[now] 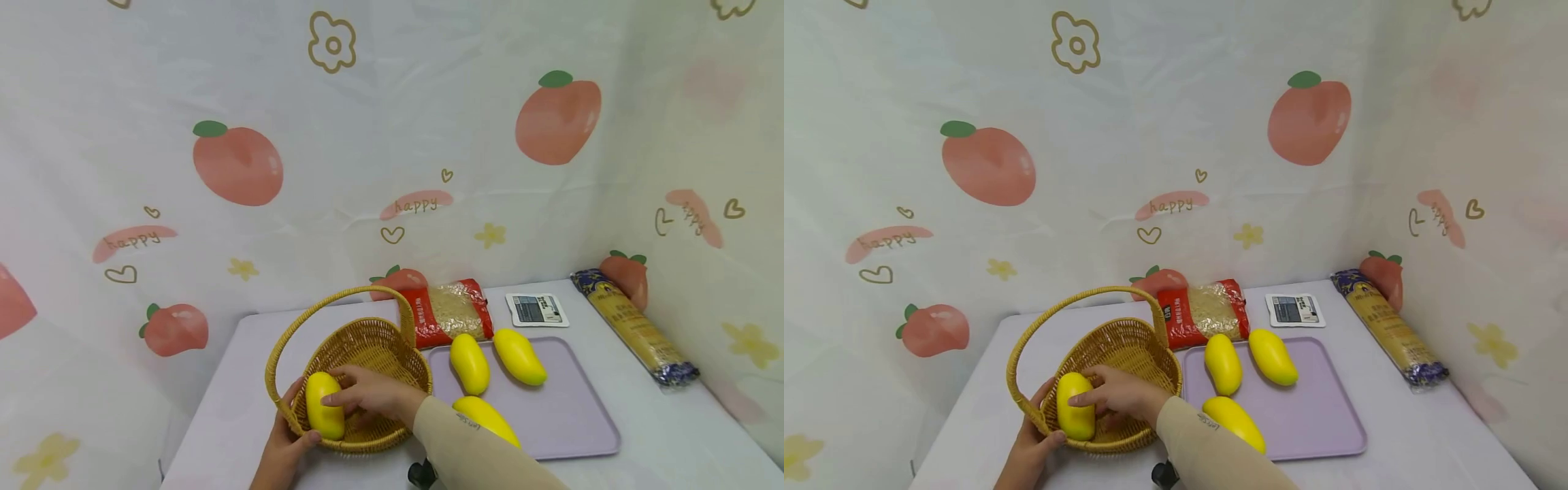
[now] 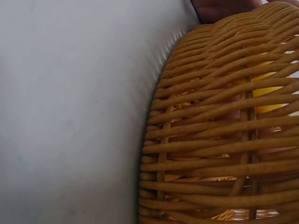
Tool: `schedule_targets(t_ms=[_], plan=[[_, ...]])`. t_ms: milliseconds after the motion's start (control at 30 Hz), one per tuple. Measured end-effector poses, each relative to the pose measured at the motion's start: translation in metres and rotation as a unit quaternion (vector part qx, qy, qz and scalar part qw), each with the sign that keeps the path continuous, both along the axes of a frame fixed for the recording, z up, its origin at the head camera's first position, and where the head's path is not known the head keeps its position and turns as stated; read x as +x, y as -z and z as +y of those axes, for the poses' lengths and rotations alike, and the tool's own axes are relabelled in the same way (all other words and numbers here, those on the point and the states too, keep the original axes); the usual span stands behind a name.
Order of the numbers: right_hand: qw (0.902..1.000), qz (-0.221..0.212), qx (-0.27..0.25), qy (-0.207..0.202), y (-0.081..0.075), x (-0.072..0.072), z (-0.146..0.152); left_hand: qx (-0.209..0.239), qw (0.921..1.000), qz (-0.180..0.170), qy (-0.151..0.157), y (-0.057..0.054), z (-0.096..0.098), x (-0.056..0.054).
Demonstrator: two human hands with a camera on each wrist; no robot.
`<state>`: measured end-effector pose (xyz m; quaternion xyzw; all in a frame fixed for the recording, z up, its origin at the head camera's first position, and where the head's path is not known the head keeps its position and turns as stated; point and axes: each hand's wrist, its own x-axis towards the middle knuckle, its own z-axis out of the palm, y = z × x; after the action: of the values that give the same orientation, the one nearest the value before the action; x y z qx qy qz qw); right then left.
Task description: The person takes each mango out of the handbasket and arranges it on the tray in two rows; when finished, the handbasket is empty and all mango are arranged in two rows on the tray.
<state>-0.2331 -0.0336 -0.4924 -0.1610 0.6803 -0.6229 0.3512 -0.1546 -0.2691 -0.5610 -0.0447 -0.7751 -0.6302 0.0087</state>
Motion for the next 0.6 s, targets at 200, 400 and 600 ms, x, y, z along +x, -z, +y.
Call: schedule_targets(t_ms=[200,400,600], plan=[[0.9951,0.072,0.048,-0.049,-0.002,0.001,-0.001,0.021,0.9996,0.016,0.014,-0.001,-0.002,-0.001],[0.9873,0.116,0.079,-0.073,-0.001,0.007,-0.002,0.032,0.9991,0.021,0.018,-0.003,-0.001,0.005],[0.9864,0.123,0.092,-0.058,-0.001,0.012,0.001,0.037,0.9991,0.017,0.015,-0.002,0.000,0.006]])
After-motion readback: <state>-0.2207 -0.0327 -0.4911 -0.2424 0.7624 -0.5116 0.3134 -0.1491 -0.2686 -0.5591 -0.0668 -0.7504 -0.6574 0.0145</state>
